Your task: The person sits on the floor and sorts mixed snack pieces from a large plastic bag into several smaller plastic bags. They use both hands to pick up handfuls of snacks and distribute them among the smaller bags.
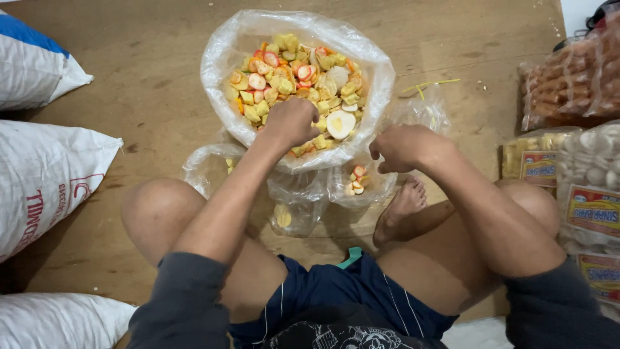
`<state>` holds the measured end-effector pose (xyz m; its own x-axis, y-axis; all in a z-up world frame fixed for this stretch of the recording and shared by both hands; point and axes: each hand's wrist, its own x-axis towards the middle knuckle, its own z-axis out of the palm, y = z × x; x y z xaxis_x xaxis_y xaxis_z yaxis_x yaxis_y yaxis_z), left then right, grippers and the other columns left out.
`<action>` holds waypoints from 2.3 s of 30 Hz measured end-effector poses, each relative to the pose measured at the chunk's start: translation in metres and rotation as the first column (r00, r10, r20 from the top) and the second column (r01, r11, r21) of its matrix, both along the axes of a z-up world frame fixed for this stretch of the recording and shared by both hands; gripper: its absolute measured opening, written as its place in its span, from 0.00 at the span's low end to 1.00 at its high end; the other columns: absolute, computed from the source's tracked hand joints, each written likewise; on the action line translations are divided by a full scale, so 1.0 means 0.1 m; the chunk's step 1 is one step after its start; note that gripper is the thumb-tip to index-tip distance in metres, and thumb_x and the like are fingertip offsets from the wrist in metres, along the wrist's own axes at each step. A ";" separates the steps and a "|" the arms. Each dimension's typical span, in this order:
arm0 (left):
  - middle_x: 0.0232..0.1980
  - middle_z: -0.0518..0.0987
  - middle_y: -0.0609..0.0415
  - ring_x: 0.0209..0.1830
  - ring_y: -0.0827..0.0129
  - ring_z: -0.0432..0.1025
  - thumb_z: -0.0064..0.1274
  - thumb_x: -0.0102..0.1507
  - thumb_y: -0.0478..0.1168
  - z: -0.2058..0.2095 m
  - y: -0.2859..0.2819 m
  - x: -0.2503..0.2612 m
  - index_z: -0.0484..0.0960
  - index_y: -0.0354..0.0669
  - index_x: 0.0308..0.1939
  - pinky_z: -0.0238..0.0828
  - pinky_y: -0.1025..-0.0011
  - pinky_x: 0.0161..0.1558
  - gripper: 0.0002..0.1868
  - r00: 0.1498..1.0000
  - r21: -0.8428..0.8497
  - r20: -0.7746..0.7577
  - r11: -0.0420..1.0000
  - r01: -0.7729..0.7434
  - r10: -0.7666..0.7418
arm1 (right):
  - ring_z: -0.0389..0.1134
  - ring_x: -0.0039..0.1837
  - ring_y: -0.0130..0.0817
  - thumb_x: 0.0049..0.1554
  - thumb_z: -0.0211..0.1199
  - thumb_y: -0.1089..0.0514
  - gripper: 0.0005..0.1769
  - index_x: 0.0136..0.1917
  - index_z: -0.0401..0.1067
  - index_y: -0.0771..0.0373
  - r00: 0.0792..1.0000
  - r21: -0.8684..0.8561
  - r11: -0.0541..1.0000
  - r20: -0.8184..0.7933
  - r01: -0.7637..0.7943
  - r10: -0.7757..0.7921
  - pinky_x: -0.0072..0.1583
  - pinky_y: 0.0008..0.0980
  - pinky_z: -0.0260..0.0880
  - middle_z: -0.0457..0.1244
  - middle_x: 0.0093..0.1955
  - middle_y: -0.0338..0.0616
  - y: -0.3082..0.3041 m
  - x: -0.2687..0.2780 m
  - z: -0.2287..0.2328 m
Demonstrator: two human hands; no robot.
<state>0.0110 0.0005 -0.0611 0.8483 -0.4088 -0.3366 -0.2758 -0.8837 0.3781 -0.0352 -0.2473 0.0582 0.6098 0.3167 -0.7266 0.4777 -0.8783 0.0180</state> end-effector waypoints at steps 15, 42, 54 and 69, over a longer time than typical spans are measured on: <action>0.44 0.84 0.41 0.50 0.44 0.80 0.60 0.60 0.46 -0.32 -0.15 -0.03 0.85 0.49 0.49 0.77 0.45 0.49 0.15 0.997 0.059 0.047 0.997 0.057 -0.060 | 0.71 0.62 0.58 0.58 0.62 0.49 0.17 0.59 0.76 0.52 1.000 0.152 0.988 0.022 -0.006 0.003 0.57 0.63 0.74 0.70 0.57 0.49 0.35 0.01 0.54; 0.41 0.85 0.38 0.51 0.39 0.78 0.63 0.52 0.54 1.70 1.45 -1.08 0.90 0.51 0.38 0.75 0.45 0.50 0.17 0.909 0.013 -0.150 0.920 -0.392 0.389 | 0.74 0.46 0.41 0.56 0.72 0.56 0.15 0.56 0.76 0.56 0.946 0.823 0.512 0.320 -0.247 -0.057 0.44 0.41 0.74 0.69 0.50 0.46 1.37 -0.18 0.15; 0.47 0.85 0.38 0.53 0.39 0.79 0.67 0.52 0.57 0.96 1.69 -0.96 0.87 0.41 0.48 0.75 0.37 0.49 0.28 0.910 0.263 -0.145 0.901 -0.344 0.390 | 0.75 0.56 0.47 0.55 0.65 0.45 0.14 0.54 0.79 0.45 0.962 0.226 0.962 0.258 -0.154 0.094 0.52 0.52 0.77 0.72 0.52 0.36 1.06 0.20 -0.25; 0.50 0.85 0.37 0.57 0.37 0.76 0.60 0.57 0.54 1.58 1.58 -0.89 0.89 0.42 0.43 0.73 0.38 0.55 0.21 0.845 0.167 -0.209 0.869 -0.466 0.493 | 0.74 0.56 0.54 0.55 0.63 0.42 0.21 0.51 0.82 0.58 0.963 0.126 0.986 0.262 -0.106 0.070 0.52 0.64 0.74 0.70 0.54 0.49 1.00 0.28 -1.13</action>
<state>-0.0776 0.1590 0.0972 0.8183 0.0772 -0.5696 0.2780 -0.9205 0.2746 -0.0067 -0.1475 -0.0552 0.7348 0.4633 -0.4953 0.5482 -0.8358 0.0314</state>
